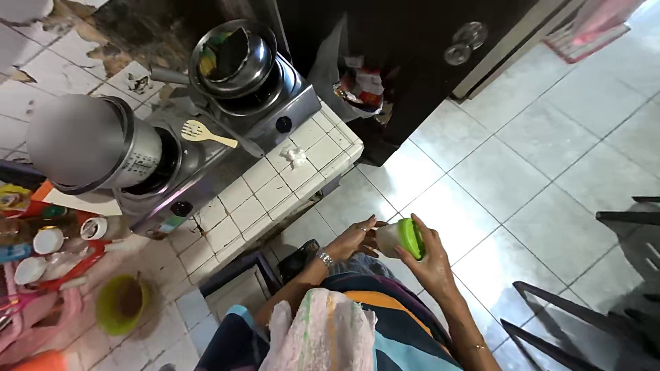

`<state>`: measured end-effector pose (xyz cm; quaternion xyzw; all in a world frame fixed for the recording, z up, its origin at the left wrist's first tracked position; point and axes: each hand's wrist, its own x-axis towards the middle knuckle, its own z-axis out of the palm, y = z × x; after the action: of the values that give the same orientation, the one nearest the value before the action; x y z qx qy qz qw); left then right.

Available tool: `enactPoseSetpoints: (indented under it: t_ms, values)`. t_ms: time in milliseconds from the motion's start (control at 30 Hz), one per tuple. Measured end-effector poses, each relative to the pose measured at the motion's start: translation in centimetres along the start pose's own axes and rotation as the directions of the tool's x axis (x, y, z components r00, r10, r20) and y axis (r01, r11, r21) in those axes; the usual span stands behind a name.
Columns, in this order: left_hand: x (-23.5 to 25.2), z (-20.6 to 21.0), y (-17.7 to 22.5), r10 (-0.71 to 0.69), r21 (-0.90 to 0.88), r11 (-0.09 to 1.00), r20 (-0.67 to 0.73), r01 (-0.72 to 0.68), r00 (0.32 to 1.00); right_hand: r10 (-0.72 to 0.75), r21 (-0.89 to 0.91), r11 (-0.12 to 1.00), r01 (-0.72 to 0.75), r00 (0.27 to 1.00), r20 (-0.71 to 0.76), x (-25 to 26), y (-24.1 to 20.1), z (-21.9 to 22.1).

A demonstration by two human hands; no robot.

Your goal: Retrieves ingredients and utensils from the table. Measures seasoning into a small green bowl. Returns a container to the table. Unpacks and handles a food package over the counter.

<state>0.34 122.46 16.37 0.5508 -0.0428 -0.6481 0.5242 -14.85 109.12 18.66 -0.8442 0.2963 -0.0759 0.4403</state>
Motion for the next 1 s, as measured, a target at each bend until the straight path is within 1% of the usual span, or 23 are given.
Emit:
enactPoseSetpoints:
  t_ms: [33,67,133,167,233,300,367,400,467,533,600,667,700,733,767,833,933,1000]
  values:
    - [0.8,0.8,0.6,0.024,0.017,1.0,0.005,-0.024,1.0,0.009,0.002,1.0,-0.009,1.0,-0.006,0.4,1.0,-1.3]
    - [1.4,1.5,1.2,0.066,0.033,0.997,-0.03,-0.065,0.997,0.006,-0.004,1.0,-0.006,1.0,-0.016,0.9,1.9,-2.5]
    - [2.3,1.8,2.4,0.17,0.042,0.985,-0.178,-0.165,0.969,-0.003,-0.016,1.0,0.003,1.0,-0.019,1.7,3.4,-4.5]
    - [2.7,1.3,2.9,0.213,0.036,0.977,-0.283,-0.212,0.935,-0.008,-0.016,1.0,0.007,1.0,-0.017,2.1,4.1,-5.2]
    - [3.1,-0.5,3.7,0.252,0.023,0.961,-0.483,-0.276,0.838,-0.004,-0.022,1.0,0.003,1.0,-0.019,2.7,5.0,-6.4]
    - [3.1,-2.8,4.2,0.259,0.01,0.948,-0.611,-0.32,0.748,0.004,-0.013,1.0,-0.004,1.0,-0.029,3.3,5.6,-7.3]
    - [2.8,-4.5,4.6,0.237,-0.003,0.945,-0.679,-0.326,0.695,0.023,0.012,1.0,-0.023,0.999,-0.041,4.1,6.0,-7.6]
    - [2.9,-5.0,4.9,0.226,-0.009,0.947,-0.694,-0.322,0.684,0.033,0.026,0.999,-0.032,0.998,-0.052,4.5,6.1,-7.6]
    - [3.9,-5.2,5.5,0.214,-0.009,0.953,-0.69,-0.303,0.692,0.06,0.038,0.998,-0.057,0.995,-0.074,5.5,5.7,-7.6]
    - [5.7,-4.3,6.0,0.192,-0.004,0.967,-0.648,-0.255,0.737,0.074,0.044,0.997,-0.07,0.992,-0.1,6.4,5.3,-7.5]
    - [7.9,-2.6,6.6,0.161,0.023,0.984,-0.544,-0.177,0.824,0.097,0.057,0.994,-0.089,0.985,-0.143,7.3,4.7,-7.4]
    - [9.9,-0.4,7.7,0.121,0.1,0.991,-0.363,-0.09,0.924,0.139,0.071,0.989,-0.127,0.968,-0.207,8.1,4.2,-7.1]
    - [10.7,0.7,8.3,0.104,0.152,0.986,-0.251,-0.067,0.963,0.164,0.083,0.985,-0.148,0.957,-0.238,8.5,4.0,-7.0]
    - [11.4,1.5,8.8,0.091,0.207,0.976,-0.136,-0.061,0.987,0.187,0.093,0.981,-0.168,0.946,-0.263,8.8,3.7,-6.9]
    - [12.1,2.0,9.3,0.088,0.261,0.962,-0.037,-0.076,0.995,0.211,0.103,0.977,-0.189,0.936,-0.282,9.2,3.5,-6.7]
    - [13.7,2.8,10.4,0.11,0.357,0.924,0.104,-0.14,0.989,0.272,0.13,0.961,-0.243,0.913,-0.304,9.9,2.9,-6.9]
    - [15.7,3.5,11.5,0.116,0.492,0.846,0.205,-0.205,0.972,0.396,0.182,0.916,-0.357,0.875,-0.279,9.9,2.4,-8.0]
    - [17.3,4.2,12.3,0.11,0.552,0.793,0.286,-0.257,0.952,0.449,0.218,0.89,-0.4,0.848,-0.28,9.7,2.9,-8.9]
